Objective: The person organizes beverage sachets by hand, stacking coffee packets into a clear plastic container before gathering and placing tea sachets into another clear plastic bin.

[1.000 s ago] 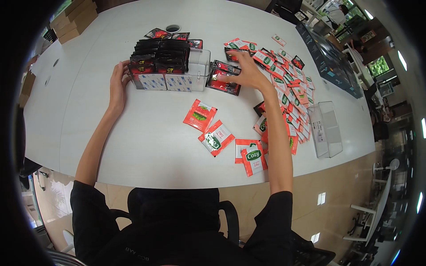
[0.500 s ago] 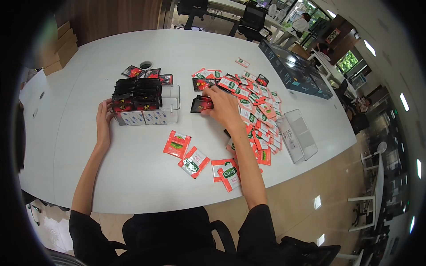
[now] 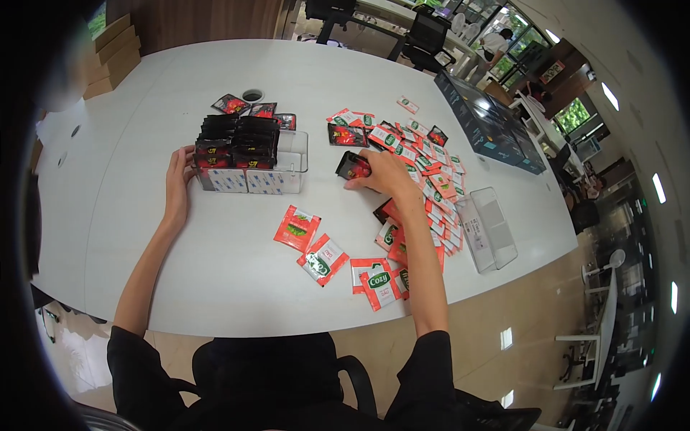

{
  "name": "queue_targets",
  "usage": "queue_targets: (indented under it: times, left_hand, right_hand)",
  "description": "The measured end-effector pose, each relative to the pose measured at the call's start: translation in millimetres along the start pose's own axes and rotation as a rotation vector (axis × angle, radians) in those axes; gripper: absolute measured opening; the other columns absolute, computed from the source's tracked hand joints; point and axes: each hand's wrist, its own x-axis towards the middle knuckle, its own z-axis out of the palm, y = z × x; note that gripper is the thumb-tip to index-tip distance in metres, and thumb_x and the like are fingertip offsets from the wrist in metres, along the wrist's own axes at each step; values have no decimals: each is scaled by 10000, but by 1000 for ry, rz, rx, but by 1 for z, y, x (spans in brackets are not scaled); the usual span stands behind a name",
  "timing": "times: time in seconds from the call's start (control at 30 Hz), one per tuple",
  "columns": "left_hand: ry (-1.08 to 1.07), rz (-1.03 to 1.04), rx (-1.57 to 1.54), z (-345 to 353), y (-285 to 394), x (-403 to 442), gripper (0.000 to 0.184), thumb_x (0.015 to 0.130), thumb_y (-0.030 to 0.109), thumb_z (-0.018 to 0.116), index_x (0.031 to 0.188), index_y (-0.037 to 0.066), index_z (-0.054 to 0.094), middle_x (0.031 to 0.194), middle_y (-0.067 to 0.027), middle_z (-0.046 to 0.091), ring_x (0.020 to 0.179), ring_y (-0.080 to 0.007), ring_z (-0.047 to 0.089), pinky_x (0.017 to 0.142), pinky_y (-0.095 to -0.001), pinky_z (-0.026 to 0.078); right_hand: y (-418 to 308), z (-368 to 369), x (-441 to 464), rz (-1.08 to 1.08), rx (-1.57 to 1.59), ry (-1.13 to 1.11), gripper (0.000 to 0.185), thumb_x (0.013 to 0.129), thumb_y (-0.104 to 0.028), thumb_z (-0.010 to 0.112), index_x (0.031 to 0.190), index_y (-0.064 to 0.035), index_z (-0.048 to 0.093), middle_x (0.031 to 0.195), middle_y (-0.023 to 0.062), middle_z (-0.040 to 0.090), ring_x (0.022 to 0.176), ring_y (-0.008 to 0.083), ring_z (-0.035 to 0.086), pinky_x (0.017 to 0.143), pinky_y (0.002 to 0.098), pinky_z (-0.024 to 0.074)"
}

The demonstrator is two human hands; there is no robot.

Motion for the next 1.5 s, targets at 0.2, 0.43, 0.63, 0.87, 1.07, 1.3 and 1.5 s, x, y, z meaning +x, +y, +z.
queue_targets:
  times: [0.2, 0.43, 0.63, 0.87, 1.07, 1.3, 1.5]
  left_hand:
    - [40, -4, -24, 3, 7, -4, 546, 1049, 456, 400, 1318, -16, 456, 1195, -156, 594, 988, -173, 586, 927, -307, 450]
    - [46, -36, -18, 5, 13, -8, 550, 1052, 449, 397, 1352, -11, 377, 1214, -141, 593, 1052, -165, 552, 958, -313, 426]
    - [154, 36, 14, 2, 6, -3, 507, 1047, 443, 401, 1257, -15, 350, 1140, -129, 660, 1045, -179, 547, 979, -322, 405]
    - [154, 105, 60, 2, 9, -3, 484, 1050, 441, 383, 1247, 0, 360, 1169, -121, 670, 1124, -182, 530, 1034, -343, 348]
    - [117, 61, 57, 3, 12, -6, 491, 1057, 413, 380, 1283, -22, 354, 1162, -126, 642, 1103, -174, 506, 1027, -334, 340]
    - [124, 70, 69, 1, 5, -2, 514, 1045, 454, 394, 1237, -23, 397, 1107, -130, 672, 1069, -186, 534, 985, -339, 381]
    - [138, 54, 51, 0, 5, -2, 517, 1030, 433, 446, 1268, -24, 408, 1094, -116, 630, 1016, -168, 523, 977, -330, 393]
  right_hand:
    - [8, 17, 12, -33, -66, 2, 857, 687, -634, 765, 1266, -20, 611, 930, 192, 703, 909, 334, 679, 804, 432, 520]
    - [-2, 2, 6, 37, 15, -24, 978, 510, -447, 921, 1327, -33, 579, 1096, 188, 690, 1030, 313, 657, 898, 411, 503]
    - [37, 15, 56, -169, -15, 46, 904, 516, -442, 924, 1266, -27, 633, 1479, 135, 435, 1351, 297, 415, 1112, 407, 365]
    - [61, 36, 97, -195, 185, -26, 1028, 464, -530, 915, 1321, -56, 602, 1532, 160, 367, 1476, 316, 235, 1212, 456, 194]
    - [34, 29, 67, -216, -48, 119, 938, 505, -575, 886, 1263, -82, 636, 1302, 121, 539, 1288, 292, 459, 1169, 460, 256]
    - [23, 32, 37, -196, 171, 86, 906, 511, -432, 937, 1257, -61, 580, 1209, 120, 552, 1177, 305, 550, 975, 410, 475]
    - [4, 29, 11, -134, 204, 233, 828, 486, -370, 950, 1192, -113, 603, 988, 86, 638, 1095, 292, 576, 896, 408, 479]
